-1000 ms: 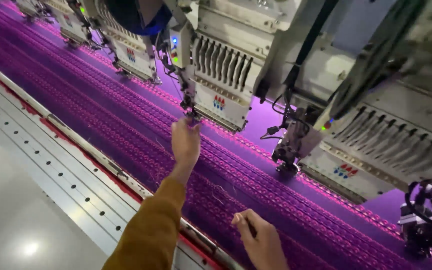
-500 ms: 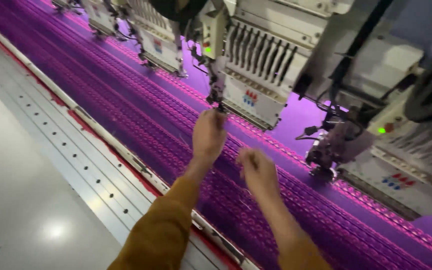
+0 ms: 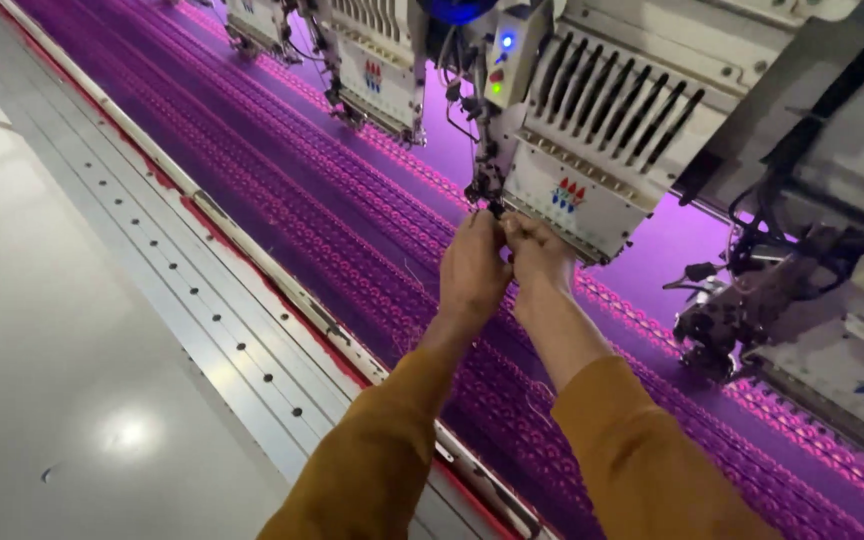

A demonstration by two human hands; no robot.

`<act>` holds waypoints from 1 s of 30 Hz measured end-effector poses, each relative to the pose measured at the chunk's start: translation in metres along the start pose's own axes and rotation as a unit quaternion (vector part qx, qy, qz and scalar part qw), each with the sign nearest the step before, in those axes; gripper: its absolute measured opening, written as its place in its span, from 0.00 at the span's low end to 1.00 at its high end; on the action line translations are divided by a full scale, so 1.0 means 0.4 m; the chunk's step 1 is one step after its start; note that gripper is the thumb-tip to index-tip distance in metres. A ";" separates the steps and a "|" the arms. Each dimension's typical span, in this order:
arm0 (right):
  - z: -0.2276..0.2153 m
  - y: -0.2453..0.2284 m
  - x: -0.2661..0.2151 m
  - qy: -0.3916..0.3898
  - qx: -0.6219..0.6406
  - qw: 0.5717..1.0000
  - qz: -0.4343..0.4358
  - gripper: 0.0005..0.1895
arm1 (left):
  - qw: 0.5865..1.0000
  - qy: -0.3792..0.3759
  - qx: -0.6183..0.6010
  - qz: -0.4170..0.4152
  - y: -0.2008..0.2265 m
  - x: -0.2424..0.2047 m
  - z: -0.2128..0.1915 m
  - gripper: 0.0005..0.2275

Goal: Threading an industrial multi-head embroidery machine and interacting with the control interface on each head.

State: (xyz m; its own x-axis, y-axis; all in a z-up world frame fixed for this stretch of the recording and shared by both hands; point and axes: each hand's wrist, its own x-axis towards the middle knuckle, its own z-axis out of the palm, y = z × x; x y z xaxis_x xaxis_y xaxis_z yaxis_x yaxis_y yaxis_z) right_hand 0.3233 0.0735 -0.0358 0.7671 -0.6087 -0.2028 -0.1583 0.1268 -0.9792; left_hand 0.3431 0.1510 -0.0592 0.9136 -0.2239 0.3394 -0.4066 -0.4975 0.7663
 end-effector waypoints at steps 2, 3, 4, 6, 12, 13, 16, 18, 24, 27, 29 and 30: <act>-0.018 -0.027 -0.063 -0.007 -0.003 1.000 -0.027 0.09 | 1.000 0.011 -0.029 0.002 -0.004 -0.021 -0.023 0.12; -0.034 -0.037 -0.096 -0.032 -0.026 0.998 -0.045 0.10 | 0.998 0.007 -0.060 0.029 -0.009 -0.037 -0.044 0.09; -0.049 -0.047 -0.131 -0.057 -0.047 0.995 -0.064 0.11 | 0.994 0.005 -0.090 0.057 -0.016 -0.055 -0.068 0.06; -0.093 -0.041 -0.180 -0.075 -0.072 0.992 -0.069 0.11 | 0.996 -0.010 -0.071 0.060 -0.043 -0.099 -0.134 0.06; -0.193 0.042 -0.293 -0.160 -0.237 0.955 -0.084 0.14 | 0.984 -0.040 0.159 0.064 -0.121 -0.233 -0.237 0.02; -0.198 0.054 -0.318 -0.184 -0.278 0.938 -0.093 0.13 | 0.974 -0.056 0.210 0.057 -0.120 -0.261 -0.252 0.01; -0.221 0.101 -0.373 -0.215 -0.300 0.919 -0.139 0.09 | 0.939 -0.173 0.290 -0.060 -0.009 -0.301 -0.291 0.07; -0.232 0.140 -0.378 -0.214 -0.286 0.909 -0.216 0.07 | 0.939 -0.157 0.304 -0.020 -0.049 -0.296 -0.256 0.08; -0.236 0.140 -0.425 -0.186 -0.325 0.893 -0.252 0.08 | 0.867 -0.242 0.425 0.097 -0.039 -0.296 -0.286 0.07; -0.235 0.149 -0.423 -0.185 -0.337 0.895 -0.226 0.08 | 0.851 -0.280 0.422 0.140 -0.043 -0.288 -0.288 0.07; -0.236 0.158 -0.410 -0.178 -0.342 0.892 -0.234 0.08 | 0.847 -0.271 0.419 0.186 -0.058 -0.269 -0.270 0.09; -0.241 0.156 -0.412 -0.183 -0.342 0.888 -0.246 0.08 | 0.804 -0.274 0.466 0.249 -0.058 -0.262 -0.265 0.06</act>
State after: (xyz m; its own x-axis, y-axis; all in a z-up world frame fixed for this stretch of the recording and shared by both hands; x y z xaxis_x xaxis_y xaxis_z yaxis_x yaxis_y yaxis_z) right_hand 0.1270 0.1061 -0.0634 0.9792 -0.1466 0.1401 0.0069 -0.6662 -0.7457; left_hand 0.2571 0.2747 -0.0546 0.6029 -0.7977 -0.0107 -0.7800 -0.5866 -0.2181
